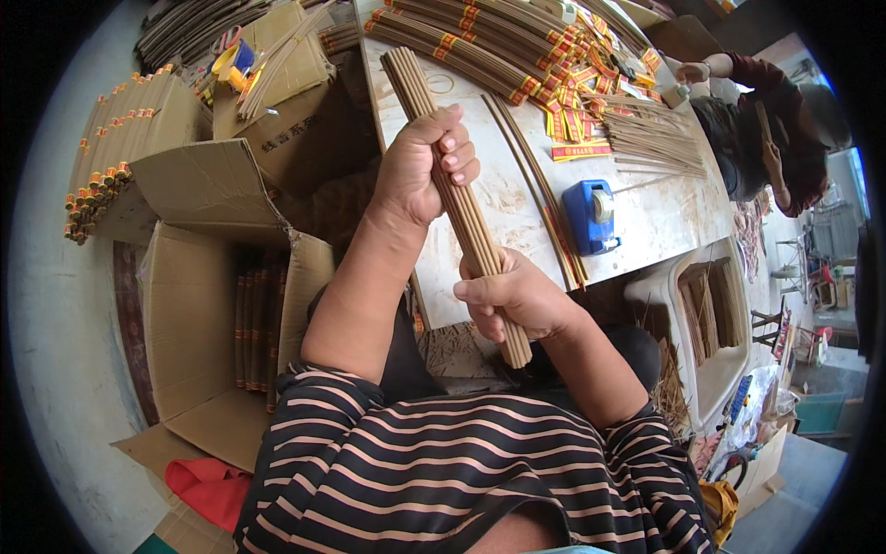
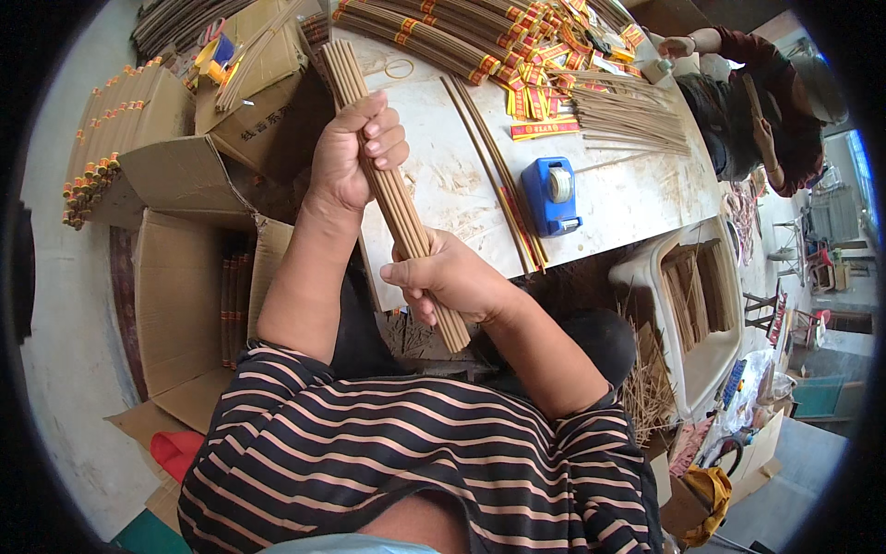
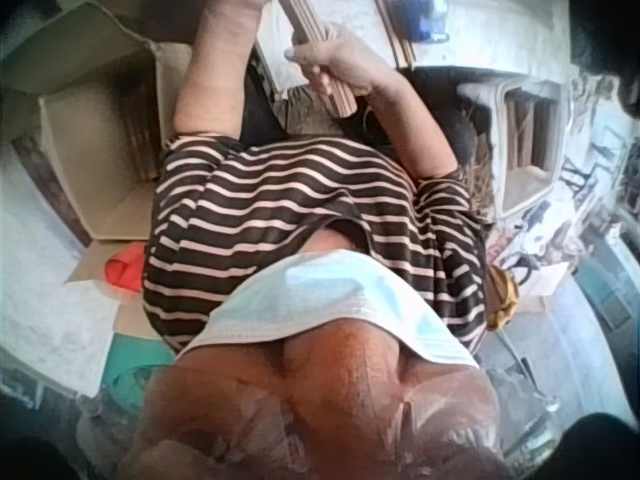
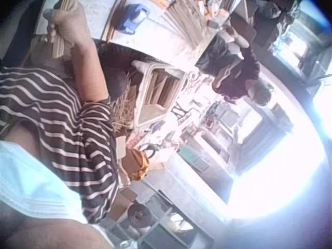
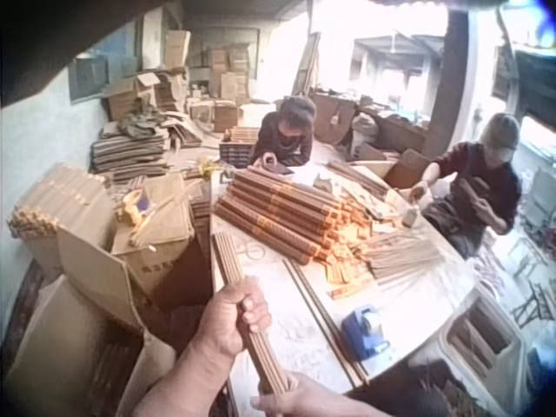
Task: The person gathers thin wooden sticks into small bundles, wraps each bundle with a yellow and red paper label, and secures it with clear tape. Bundles are then placed into a cardboard box. The person repeats this process multiple times.
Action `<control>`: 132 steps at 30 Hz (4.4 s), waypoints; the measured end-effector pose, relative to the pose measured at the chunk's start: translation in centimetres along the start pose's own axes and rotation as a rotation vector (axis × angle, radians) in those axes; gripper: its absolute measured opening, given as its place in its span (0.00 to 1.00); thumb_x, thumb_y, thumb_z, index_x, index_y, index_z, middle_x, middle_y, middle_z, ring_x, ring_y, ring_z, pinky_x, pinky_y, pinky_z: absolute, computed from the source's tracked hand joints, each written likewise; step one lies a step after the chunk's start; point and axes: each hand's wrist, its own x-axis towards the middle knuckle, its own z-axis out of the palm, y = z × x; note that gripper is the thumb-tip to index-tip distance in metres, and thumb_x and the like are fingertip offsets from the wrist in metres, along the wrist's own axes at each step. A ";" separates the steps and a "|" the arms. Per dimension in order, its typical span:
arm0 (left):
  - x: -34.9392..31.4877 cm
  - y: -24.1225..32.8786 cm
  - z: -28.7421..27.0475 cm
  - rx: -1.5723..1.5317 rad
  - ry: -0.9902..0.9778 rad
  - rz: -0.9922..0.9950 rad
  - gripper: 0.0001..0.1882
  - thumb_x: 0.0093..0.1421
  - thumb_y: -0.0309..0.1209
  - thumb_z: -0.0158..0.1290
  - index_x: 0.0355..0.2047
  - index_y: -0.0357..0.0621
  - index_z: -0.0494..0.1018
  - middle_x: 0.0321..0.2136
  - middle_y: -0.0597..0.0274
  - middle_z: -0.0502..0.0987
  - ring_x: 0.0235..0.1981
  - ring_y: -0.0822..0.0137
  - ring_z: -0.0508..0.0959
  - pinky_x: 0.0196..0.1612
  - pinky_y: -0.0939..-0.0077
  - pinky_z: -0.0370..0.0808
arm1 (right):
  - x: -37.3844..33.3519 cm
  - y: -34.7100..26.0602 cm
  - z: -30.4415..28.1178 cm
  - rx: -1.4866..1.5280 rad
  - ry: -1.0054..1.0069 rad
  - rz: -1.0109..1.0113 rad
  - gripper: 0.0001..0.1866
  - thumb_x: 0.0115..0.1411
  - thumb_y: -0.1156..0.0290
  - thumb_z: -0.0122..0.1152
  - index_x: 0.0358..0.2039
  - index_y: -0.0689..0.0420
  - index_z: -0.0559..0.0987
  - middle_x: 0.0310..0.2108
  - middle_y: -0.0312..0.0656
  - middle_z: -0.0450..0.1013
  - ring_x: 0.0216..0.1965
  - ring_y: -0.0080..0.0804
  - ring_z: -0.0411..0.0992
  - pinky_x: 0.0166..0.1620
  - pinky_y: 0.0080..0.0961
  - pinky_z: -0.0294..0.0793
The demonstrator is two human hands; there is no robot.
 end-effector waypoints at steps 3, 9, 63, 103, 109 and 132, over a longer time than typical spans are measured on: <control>-0.1 -0.2 -0.1 -0.035 -0.133 -0.002 0.15 0.56 0.30 0.51 0.15 0.49 0.60 0.11 0.71 0.61 0.11 0.76 0.62 0.15 0.80 0.61 | -0.3 0.5 -0.4 0.252 -0.164 0.034 0.09 0.53 0.74 0.57 0.25 0.59 0.64 0.11 0.34 0.61 0.08 0.21 0.59 0.11 0.18 0.60; -1.1 -1.1 0.1 0.071 0.016 0.043 0.14 0.55 0.32 0.55 0.18 0.49 0.63 0.13 0.70 0.65 0.12 0.76 0.65 0.16 0.81 0.63 | -0.4 0.0 0.4 -0.224 0.121 -0.030 0.09 0.54 0.74 0.57 0.25 0.59 0.64 0.09 0.37 0.62 0.06 0.22 0.59 0.10 0.17 0.56; -3.2 -1.3 -2.3 -0.069 0.188 0.102 0.15 0.53 0.43 0.57 0.21 0.49 0.66 0.17 0.61 0.71 0.19 0.65 0.73 0.26 0.68 0.76 | -5.2 1.6 0.3 -1.319 0.416 -0.920 0.18 0.45 0.81 0.60 0.40 0.63 0.75 0.23 0.45 0.70 0.20 0.35 0.70 0.23 0.26 0.71; -3.9 -3.4 7.8 0.747 -0.002 0.427 0.14 0.56 0.26 0.53 0.20 0.47 0.59 0.12 0.70 0.63 0.12 0.75 0.66 0.15 0.81 0.65 | -7.6 1.3 -4.1 -1.023 0.579 -0.889 0.12 0.53 0.70 0.61 0.38 0.59 0.76 0.36 0.49 0.70 0.39 0.43 0.70 0.42 0.30 0.70; -3.9 -3.2 3.8 0.128 -0.053 0.100 0.10 0.54 0.30 0.55 0.22 0.49 0.63 0.13 0.71 0.63 0.12 0.76 0.64 0.15 0.81 0.62 | -4.1 0.6 -3.0 -0.206 -0.049 -0.260 0.28 0.55 0.60 0.59 0.48 0.66 0.64 0.39 0.48 0.70 0.40 0.32 0.70 0.45 0.27 0.70; -2.5 -1.5 0.2 0.168 0.312 0.178 0.16 0.58 0.33 0.51 0.15 0.49 0.62 0.11 0.71 0.62 0.11 0.78 0.60 0.14 0.82 0.58 | -2.1 2.5 -0.5 -0.556 0.213 0.034 0.12 0.54 0.69 0.60 0.31 0.59 0.66 0.16 0.34 0.64 0.13 0.21 0.64 0.17 0.18 0.64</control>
